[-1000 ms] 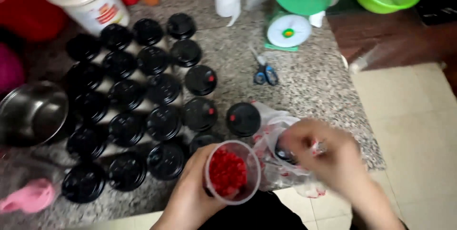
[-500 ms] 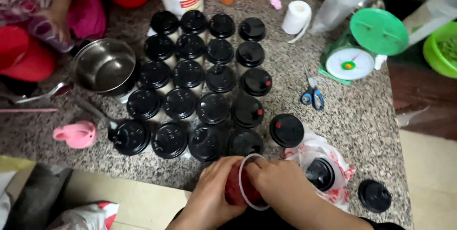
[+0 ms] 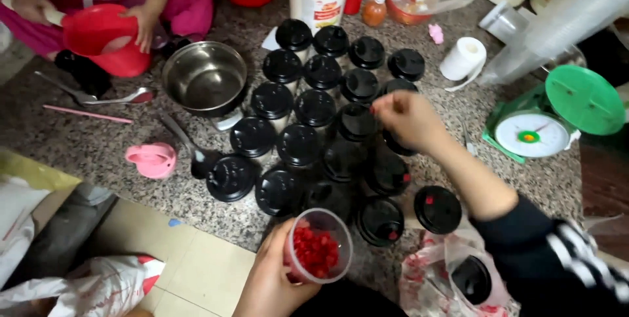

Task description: Adding small red toppings into the openings of lids on a large number of cups

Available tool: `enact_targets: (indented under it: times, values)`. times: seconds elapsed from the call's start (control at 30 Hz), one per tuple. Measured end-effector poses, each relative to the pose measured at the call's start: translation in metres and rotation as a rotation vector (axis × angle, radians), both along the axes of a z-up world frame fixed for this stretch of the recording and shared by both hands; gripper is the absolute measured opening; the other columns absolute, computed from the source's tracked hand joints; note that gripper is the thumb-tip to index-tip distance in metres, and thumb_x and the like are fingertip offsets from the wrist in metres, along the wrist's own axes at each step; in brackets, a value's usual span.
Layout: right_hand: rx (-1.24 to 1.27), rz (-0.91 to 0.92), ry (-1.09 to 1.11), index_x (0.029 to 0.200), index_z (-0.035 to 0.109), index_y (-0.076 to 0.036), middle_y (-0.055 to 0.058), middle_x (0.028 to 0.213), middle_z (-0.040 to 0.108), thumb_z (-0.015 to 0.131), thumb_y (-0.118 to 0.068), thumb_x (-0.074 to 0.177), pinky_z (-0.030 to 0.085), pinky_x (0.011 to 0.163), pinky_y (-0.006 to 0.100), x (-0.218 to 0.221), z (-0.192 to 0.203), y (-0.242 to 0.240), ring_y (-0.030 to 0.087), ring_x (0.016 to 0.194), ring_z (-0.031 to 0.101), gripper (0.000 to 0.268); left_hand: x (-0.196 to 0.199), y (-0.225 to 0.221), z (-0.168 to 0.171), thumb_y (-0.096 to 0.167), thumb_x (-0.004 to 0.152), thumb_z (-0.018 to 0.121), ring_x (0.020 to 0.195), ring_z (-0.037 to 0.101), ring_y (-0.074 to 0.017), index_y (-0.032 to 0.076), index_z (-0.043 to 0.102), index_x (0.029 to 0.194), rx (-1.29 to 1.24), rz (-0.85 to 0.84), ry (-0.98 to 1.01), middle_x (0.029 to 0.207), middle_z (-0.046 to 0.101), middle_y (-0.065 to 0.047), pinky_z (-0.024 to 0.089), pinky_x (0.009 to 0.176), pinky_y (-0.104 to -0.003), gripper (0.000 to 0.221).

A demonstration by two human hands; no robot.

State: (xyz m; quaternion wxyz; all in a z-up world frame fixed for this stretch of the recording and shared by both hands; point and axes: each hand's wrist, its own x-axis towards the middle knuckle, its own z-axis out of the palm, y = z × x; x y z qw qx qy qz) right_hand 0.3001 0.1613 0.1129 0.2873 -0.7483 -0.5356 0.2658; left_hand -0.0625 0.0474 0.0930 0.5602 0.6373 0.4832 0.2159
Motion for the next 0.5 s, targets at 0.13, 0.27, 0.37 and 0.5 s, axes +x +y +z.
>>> enact_targets:
  times: [0.13,0.27,0.37,0.5]
  values:
    - [-0.172,-0.073,0.177,0.091,0.082,-0.014,0.000,0.064,0.070,0.075,-0.031,0.101,0.042,0.053,0.022,0.020,-0.023,0.084,0.005,0.052,0.054,0.021,-0.023,0.000,0.024,0.003,0.052,0.101,0.117,0.083,-0.0112,0.031,0.070,0.143,-0.333,0.329,0.058,0.135,0.078,0.003,0.066,0.093,-0.023,0.100]
    - [-0.156,-0.227,0.336,0.083,0.076,-0.001,0.011,0.067,0.072,0.079,-0.018,0.099,0.053,0.049,0.026,0.034,-0.070,0.145,0.014,0.053,0.063,0.023,-0.044,0.006,0.050,-0.010,0.054,0.098,0.121,0.083,-0.0156,0.027,0.071,0.144,-0.468,0.511,0.026,0.130,0.087,0.001,0.061,0.107,-0.026,0.100]
    - [-0.199,-0.326,0.376,0.073,0.068,0.001,0.015,0.062,0.062,0.067,-0.008,0.099,0.050,0.042,0.032,0.045,-0.098,0.173,0.020,0.046,0.057,0.028,-0.057,0.026,0.046,0.008,0.054,0.099,0.115,0.082,-0.0132,0.027,0.078,0.134,-0.359,0.628,0.199,0.117,0.089,0.003,0.057,0.105,-0.023,0.085]
    - [-0.234,-0.300,0.128,0.082,0.080,-0.008,0.009,0.068,0.072,0.080,-0.019,0.098,0.059,0.051,0.030,0.030,-0.073,0.162,0.015,0.051,0.065,0.019,-0.088,0.063,-0.021,0.030,0.099,0.060,0.127,0.060,-0.0540,0.010,0.064,0.135,-1.135,1.163,-0.434,0.141,0.064,-0.027,0.050,0.101,-0.068,0.041]
